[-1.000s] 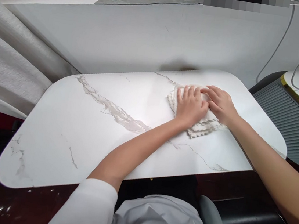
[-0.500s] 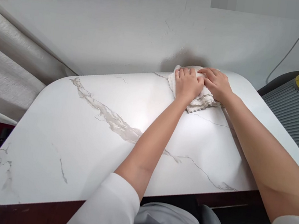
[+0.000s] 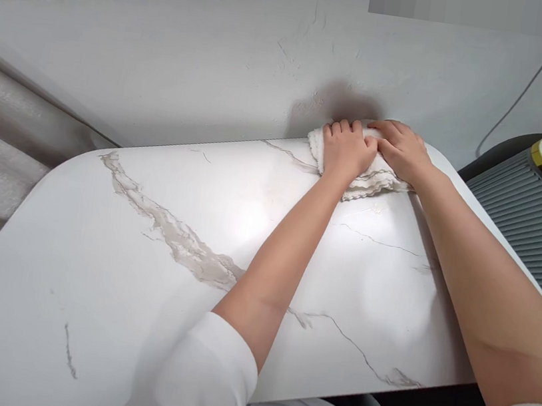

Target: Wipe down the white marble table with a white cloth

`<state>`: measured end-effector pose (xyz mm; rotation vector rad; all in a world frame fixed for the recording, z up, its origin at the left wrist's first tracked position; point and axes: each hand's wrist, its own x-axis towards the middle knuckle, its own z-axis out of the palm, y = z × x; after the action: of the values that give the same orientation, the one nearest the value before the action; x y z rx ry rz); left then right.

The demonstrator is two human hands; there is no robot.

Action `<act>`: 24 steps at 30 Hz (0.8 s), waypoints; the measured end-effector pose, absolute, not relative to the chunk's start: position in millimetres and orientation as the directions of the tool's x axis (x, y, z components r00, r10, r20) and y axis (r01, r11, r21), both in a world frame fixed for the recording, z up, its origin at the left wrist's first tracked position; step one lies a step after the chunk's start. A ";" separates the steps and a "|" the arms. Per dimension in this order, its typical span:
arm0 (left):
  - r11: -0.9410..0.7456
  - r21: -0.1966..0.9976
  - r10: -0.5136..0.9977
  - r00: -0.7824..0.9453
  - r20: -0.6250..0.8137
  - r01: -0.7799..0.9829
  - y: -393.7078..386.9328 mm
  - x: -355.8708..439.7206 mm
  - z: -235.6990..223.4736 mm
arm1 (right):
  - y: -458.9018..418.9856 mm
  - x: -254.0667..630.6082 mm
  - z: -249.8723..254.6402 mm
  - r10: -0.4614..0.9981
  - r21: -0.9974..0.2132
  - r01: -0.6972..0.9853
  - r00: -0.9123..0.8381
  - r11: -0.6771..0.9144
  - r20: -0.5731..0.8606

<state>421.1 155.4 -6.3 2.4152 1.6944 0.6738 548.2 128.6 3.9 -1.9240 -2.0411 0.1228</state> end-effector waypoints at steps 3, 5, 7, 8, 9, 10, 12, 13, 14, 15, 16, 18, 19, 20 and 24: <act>-0.386 0.353 0.909 0.285 0.305 0.852 154.7 433.8 -9.3 | 128.8 560.3 1.9 0.980 -0.264 0.963 0.006 0.048 0.197; -0.406 0.362 0.901 0.300 0.314 0.839 152.6 442.4 -11.0 | 126.8 568.6 1.3 0.978 -0.274 0.961 0.023 0.035 0.206; -0.426 0.354 0.893 0.323 0.315 0.833 148.9 450.6 -11.8 | 122.5 576.5 1.8 0.978 -0.282 0.959 0.046 0.013 0.203; -0.434 0.344 0.889 0.333 0.315 0.832 146.4 454.4 -11.8 | 119.6 580.2 2.3 0.979 -0.285 0.959 0.060 -0.002 0.197; -0.439 0.334 0.886 0.340 0.316 0.834 143.4 458.0 -11.6 | 116.3 583.7 2.8 0.979 -0.290 0.957 0.075 -0.017 0.188; -0.444 0.327 0.882 0.344 0.321 0.834 140.1 461.3 -11.3 | 112.6 587.1 3.4 0.979 -0.300 0.954 0.090 -0.032 0.181; -0.456 0.319 0.874 0.351 0.335 0.831 132.5 467.0 -10.2 | 104.7 593.6 4.1 0.979 -0.331 0.942 0.112 -0.050 0.171; -0.457 0.315 0.873 0.353 0.336 0.832 128.2 469.5 -9.6 | 100.5 596.7 4.4 0.979 -0.350 0.935 0.114 -0.049 0.168; -0.458 0.307 0.872 0.356 0.335 0.834 123.8 471.6 -9.0 | 96.3 599.7 4.6 0.980 -0.368 0.929 0.108 -0.040 0.166; -0.459 0.297 0.871 0.359 0.335 0.838 119.1 473.5 -8.5 | 92.0 602.5 4.8 0.982 -0.382 0.924 0.096 -0.026 0.164; -0.456 0.285 0.872 0.359 0.332 0.843 114.2 475.1 -8.0 | 87.6 605.0 5.0 0.983 -0.388 0.922 0.081 -0.012 0.162; -0.447 0.269 0.876 0.358 0.322 0.853 103.9 477.7 -7.1 | 78.4 609.2 5.5 0.987 -0.383 0.924 0.058 0.004 0.152; -0.447 0.267 0.877 0.359 0.319 0.854 98.5 478.6 -6.9 | 73.4 610.7 5.8 0.988 -0.376 0.927 0.053 0.006 0.145; -0.450 0.267 0.876 0.364 0.317 0.852 93.0 479.4 -6.6 | 68.1 611.8 6.1 0.989 -0.367 0.930 0.054 0.001 0.140; -0.487 0.255 0.858 0.403 0.319 0.835 68.8 480.5 -6.2 | 42.0 613.7 7.6 0.985 -0.324 0.944 0.107 -0.059 0.133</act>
<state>480.5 68.8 -6.2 2.5848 1.5613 0.6394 613.7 42.0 7.6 -2.0630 -1.8940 0.1758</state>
